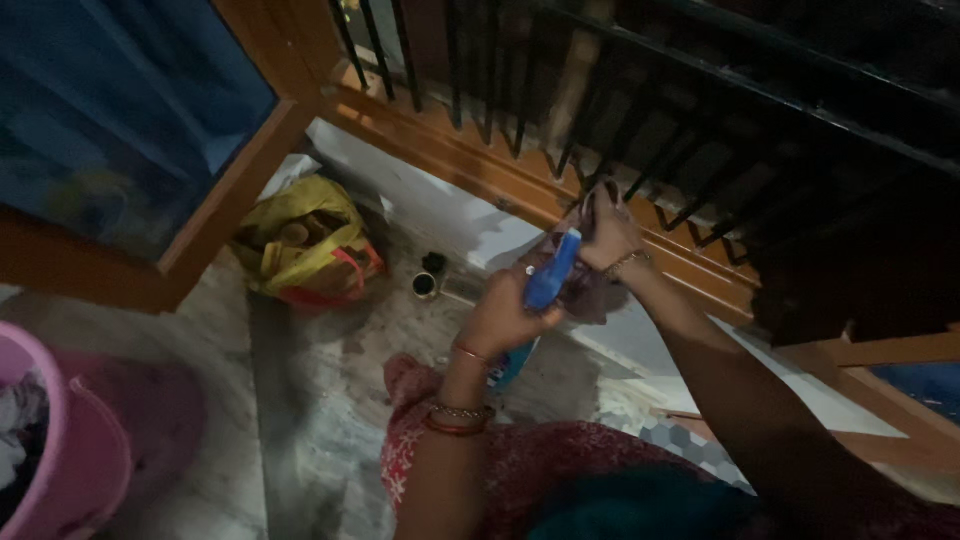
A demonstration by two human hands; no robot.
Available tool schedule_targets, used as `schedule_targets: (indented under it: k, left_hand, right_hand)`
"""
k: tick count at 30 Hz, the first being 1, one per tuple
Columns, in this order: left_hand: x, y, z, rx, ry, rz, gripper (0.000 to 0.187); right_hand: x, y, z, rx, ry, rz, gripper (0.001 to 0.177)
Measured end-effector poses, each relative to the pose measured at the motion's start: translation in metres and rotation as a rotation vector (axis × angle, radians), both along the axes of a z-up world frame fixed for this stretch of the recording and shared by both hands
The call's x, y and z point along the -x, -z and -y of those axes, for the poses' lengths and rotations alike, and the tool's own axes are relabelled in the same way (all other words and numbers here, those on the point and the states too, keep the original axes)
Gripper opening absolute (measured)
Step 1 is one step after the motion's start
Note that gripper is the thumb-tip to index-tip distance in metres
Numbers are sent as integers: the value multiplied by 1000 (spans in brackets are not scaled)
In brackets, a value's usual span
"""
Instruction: The person cleans a set of metal window grills using a spray bottle and a cloth, wiping across the bars repeatedly.
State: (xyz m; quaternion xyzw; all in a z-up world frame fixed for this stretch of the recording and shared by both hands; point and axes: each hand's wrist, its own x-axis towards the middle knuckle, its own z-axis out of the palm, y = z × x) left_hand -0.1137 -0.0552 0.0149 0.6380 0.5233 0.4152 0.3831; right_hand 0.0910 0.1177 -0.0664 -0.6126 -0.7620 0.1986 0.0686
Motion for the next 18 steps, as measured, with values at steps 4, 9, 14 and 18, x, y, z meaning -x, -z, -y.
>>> schedule_targets:
  k: [4, 9, 14, 18]
  left_hand:
    - [2, 4, -4, 64, 3, -128, 49]
    - [-8, 14, -13, -99, 14, -156, 49]
    - [-27, 21, -15, -22, 94, -97, 44]
    - [-42, 16, -12, 55, 34, -187, 43]
  right_hand:
    - [-21, 81, -12, -56, -5, -812, 101]
    - [-14, 129, -58, -149, 124, -943, 87]
    - [11, 67, -44, -136, 266, -636, 55]
    - [10, 4, 19, -240, 68, -173, 86]
